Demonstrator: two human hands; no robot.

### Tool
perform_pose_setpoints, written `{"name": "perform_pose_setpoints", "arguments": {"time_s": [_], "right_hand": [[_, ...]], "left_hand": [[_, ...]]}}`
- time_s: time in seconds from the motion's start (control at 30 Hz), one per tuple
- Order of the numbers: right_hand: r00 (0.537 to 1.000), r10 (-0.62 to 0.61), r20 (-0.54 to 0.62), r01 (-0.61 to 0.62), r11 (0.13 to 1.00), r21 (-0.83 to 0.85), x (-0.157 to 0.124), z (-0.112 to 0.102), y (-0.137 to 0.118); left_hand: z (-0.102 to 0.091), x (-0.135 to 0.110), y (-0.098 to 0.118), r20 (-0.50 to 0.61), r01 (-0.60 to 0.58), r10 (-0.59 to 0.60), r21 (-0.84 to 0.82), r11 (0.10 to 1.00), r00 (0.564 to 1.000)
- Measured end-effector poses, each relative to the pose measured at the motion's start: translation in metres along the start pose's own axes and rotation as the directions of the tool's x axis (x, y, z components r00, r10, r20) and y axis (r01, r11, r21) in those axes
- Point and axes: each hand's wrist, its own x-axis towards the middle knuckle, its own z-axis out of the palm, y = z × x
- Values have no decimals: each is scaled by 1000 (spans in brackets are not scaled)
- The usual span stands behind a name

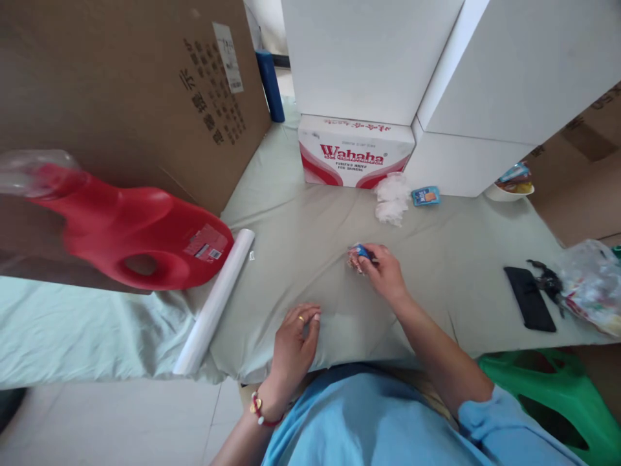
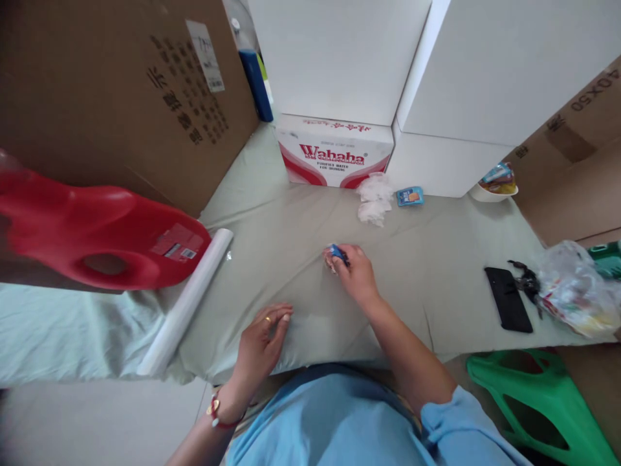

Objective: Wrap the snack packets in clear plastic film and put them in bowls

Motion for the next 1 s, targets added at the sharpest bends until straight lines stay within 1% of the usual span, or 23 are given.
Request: {"name": "perform_pose_setpoints", "arguments": {"time_s": [0.03, 0.07, 0.1, 0.13, 0.17, 0.2, 0.23, 0.27, 0.3, 0.33, 0.37, 0.47, 0.53, 0.63, 0.67, 0.73, 0.77, 0.8, 0.87, 0.9, 0.93, 0.97, 1.0], "right_hand": [[996, 90, 2, -89, 974, 210, -1, -4, 3], [983, 180, 40, -180, 898, 401, -4, -7, 4], [962, 254, 100, -266, 791, 551, -7, -8, 5], [937, 307, 169, -340, 679, 650, -11, -8, 4], [912, 339, 232, -397, 586, 707, -16, -6, 3], [891, 356, 282, -439, 519, 733, -21, -3, 1], [876, 361, 320, -468, 478, 743, -27, 1, -1], [867, 355, 349, -487, 455, 746, -33, 5, -3], [864, 340, 372, -497, 449, 743, -39, 9, -5], [864, 319, 389, -500, 457, 736, -45, 14, -6], [869, 291, 401, -495, 482, 723, -49, 17, -6], [891, 183, 416, -432, 623, 652, -59, 23, -5], [896, 106, 431, -369, 717, 591, -64, 22, -2], [904, 57, 423, -273, 839, 470, -72, 16, 4], [909, 60, 414, -253, 867, 429, -75, 12, 6], [915, 78, 395, -240, 894, 379, -81, 0, 12], [918, 92, 386, -246, 895, 373, -82, -10, 16], [923, 113, 368, -258, 891, 373, -82, -23, 21], [939, 188, 287, -292, 876, 383, -78, -59, 34], [945, 241, 223, -313, 864, 394, -74, -82, 43], [944, 298, 141, -330, 848, 415, -68, -106, 53], [934, 355, 44, -337, 831, 443, -62, -133, 64], [910, 409, -62, -335, 817, 469, -55, -159, 75]], "left_hand": [[2, 1, 4, 4, 77, -77, -88, 993, 997], [5, 2, 8, 20, 165, -164, -191, 968, 986], [7, 5, 12, 49, 257, -254, -307, 917, 966], [10, 8, 17, 91, 341, -336, -428, 837, 938], [11, 12, 22, 143, 408, -398, -541, 735, 906], [12, 16, 27, 201, 456, -436, -635, 624, 877], [13, 20, 31, 260, 488, -449, -699, 523, 855], [14, 24, 34, 312, 510, -445, -735, 447, 839], [14, 26, 36, 348, 526, -434, -746, 409, 831], [15, 28, 37, 362, 534, -425, -737, 415, 830], [16, 29, 36, 356, 536, -424, -710, 456, 833], [19, 29, 31, 277, 520, -450, -583, 624, 849], [23, 28, 28, 258, 523, -460, -518, 677, 850], [32, 29, 30, 298, 530, -439, -431, 731, 848], [34, 29, 31, 326, 528, -423, -394, 752, 846], [35, 29, 30, 362, 506, -390, -323, 800, 847], [34, 29, 27, 355, 483, -377, -284, 828, 855], [30, 28, 22, 323, 452, -371, -230, 862, 871], [15, 25, 6, 196, 367, -349, -62, 928, 916], [5, 22, -5, 105, 323, -329, 70, 944, 939], [-6, 18, -18, 29, 267, -277, 197, 943, 960], [-16, 13, -33, -19, 207, -211, 299, 932, 977], [-26, 7, -48, -47, 162, -156, 371, 915, 987]]}}
